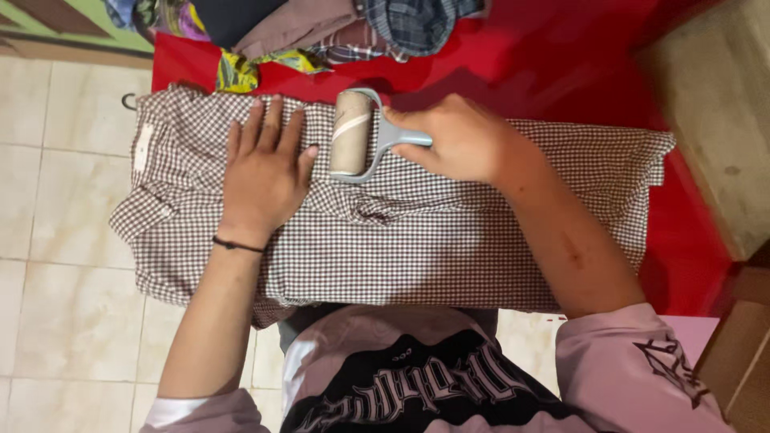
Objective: The person uses a lint roller to remove lint from a checkered shirt laid on a red table. They repeatedly roll the sticky roller over the shirt's surface, adjusting the shirt's position and folding it to reach different areas.
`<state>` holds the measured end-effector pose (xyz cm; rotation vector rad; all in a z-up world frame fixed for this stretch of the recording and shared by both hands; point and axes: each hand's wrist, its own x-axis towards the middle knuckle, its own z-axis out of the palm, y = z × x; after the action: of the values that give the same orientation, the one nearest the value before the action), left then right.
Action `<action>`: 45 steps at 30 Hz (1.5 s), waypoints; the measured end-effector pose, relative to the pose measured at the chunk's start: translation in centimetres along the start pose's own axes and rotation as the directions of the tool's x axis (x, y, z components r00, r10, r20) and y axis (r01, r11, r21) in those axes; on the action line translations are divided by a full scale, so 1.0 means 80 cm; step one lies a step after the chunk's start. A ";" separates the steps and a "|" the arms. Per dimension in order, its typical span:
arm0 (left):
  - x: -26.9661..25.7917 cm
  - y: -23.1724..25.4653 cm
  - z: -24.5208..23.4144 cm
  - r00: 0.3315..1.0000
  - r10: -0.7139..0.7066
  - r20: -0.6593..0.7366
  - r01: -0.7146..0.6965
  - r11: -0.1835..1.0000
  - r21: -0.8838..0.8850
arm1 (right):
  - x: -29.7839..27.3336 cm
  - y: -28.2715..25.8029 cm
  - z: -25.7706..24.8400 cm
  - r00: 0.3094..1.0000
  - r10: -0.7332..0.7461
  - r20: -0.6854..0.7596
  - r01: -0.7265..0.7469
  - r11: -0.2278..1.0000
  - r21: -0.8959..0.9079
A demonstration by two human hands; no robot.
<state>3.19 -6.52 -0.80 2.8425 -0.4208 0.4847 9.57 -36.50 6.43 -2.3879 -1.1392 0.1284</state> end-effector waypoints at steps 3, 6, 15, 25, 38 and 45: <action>-0.004 -0.003 -0.003 0.999 -0.025 0.036 0.025 1.000 -0.017 | -0.036 0.017 -0.005 0.996 0.088 0.010 -0.087 0.996 -0.025; -0.002 -0.006 -0.016 0.998 -0.022 0.054 0.023 1.000 -0.019 | -0.097 0.044 -0.037 0.978 0.201 0.060 -0.194 0.975 -0.106; 0.035 0.060 -0.002 0.994 0.092 0.052 -0.085 0.989 -0.121 | -0.164 0.084 -0.047 0.898 0.441 0.016 -0.439 0.896 -0.068; 0.049 0.106 0.021 0.941 0.234 0.246 -0.207 0.969 -0.132 | -0.209 0.110 -0.053 0.935 0.347 -0.075 -0.342 0.937 0.078; 0.093 0.208 0.052 0.833 0.503 0.229 -0.452 0.859 -0.239 | -0.238 0.102 -0.066 0.794 0.594 -0.132 -0.605 0.792 -0.082; 0.090 0.215 0.067 0.828 0.529 0.186 -0.473 0.837 -0.273 | -0.335 0.120 -0.102 0.653 0.743 -0.150 -0.757 0.644 -0.110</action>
<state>5.80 -25.70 -0.22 2.5602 -1.2184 0.1360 1.35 -64.94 5.90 -2.8355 -0.0239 0.2008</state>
